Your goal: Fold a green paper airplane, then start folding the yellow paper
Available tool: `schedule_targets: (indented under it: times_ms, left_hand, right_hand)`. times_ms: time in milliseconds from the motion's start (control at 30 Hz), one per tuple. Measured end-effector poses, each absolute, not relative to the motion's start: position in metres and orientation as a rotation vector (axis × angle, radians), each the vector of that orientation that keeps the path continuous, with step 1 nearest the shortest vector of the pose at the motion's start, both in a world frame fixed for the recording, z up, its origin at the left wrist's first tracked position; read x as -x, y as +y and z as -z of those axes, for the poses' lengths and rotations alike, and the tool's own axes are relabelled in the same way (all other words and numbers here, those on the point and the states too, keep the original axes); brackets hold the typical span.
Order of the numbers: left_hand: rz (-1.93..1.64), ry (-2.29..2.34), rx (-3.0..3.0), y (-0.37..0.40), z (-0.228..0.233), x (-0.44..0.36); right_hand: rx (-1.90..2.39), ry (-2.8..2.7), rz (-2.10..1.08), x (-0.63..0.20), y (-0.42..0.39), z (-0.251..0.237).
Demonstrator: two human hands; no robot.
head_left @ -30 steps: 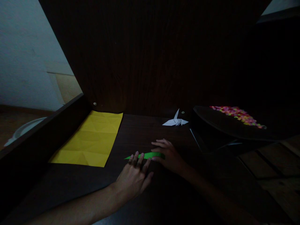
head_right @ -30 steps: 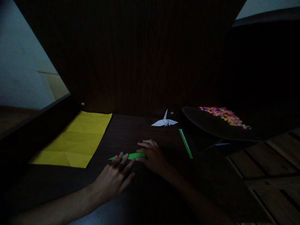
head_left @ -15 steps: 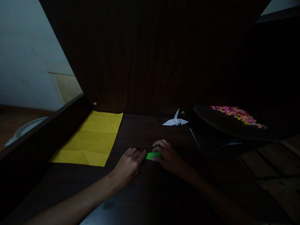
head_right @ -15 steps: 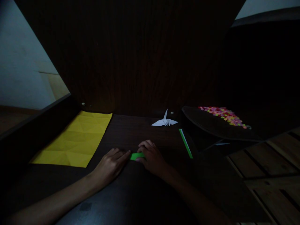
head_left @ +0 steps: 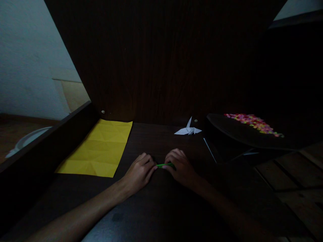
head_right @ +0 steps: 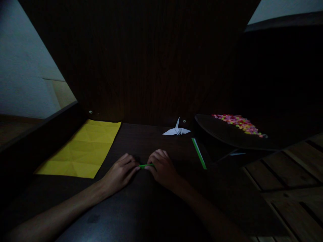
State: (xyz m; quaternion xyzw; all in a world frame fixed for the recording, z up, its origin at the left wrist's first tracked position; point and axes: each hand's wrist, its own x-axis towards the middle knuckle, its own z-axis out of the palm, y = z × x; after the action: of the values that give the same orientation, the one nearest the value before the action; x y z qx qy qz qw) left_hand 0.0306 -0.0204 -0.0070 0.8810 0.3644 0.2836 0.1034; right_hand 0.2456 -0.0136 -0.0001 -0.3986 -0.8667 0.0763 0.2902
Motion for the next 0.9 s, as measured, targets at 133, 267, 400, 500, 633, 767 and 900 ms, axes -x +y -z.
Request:
schedule_targets:
  times_ms: [133,267,400,500,633,767,900]
  left_hand:
    - [-0.918,1.023,-2.649,-0.02,0.005,-0.03]
    - [-0.97,0.958,-2.758,-0.021,0.003,-0.029]
    - [-1.007,0.895,-2.846,-0.022,0.002,-0.027]
    - [-1.02,0.867,-2.879,-0.022,0.002,-0.026]
    - [-1.048,0.839,-2.893,-0.022,0.002,-0.026]
    - [-1.103,0.842,-2.886,-0.022,0.0,-0.028]
    - [-1.074,0.848,-2.846,-0.024,-0.001,-0.029]
  right_hand:
    - [1.006,-2.295,-0.077,-0.243,-0.017,-0.003]
    - [0.954,-2.3,0.027,-0.242,-0.019,-0.004]
    - [0.915,-2.298,0.1,-0.241,-0.021,-0.004]
    - [0.881,-2.283,0.126,-0.241,-0.022,-0.004]
    - [0.867,-2.285,0.178,-0.241,-0.024,-0.006]
    - [0.837,-2.303,0.263,-0.241,-0.025,-0.008]
    - [0.804,-2.329,0.313,-0.241,-0.026,-0.008]
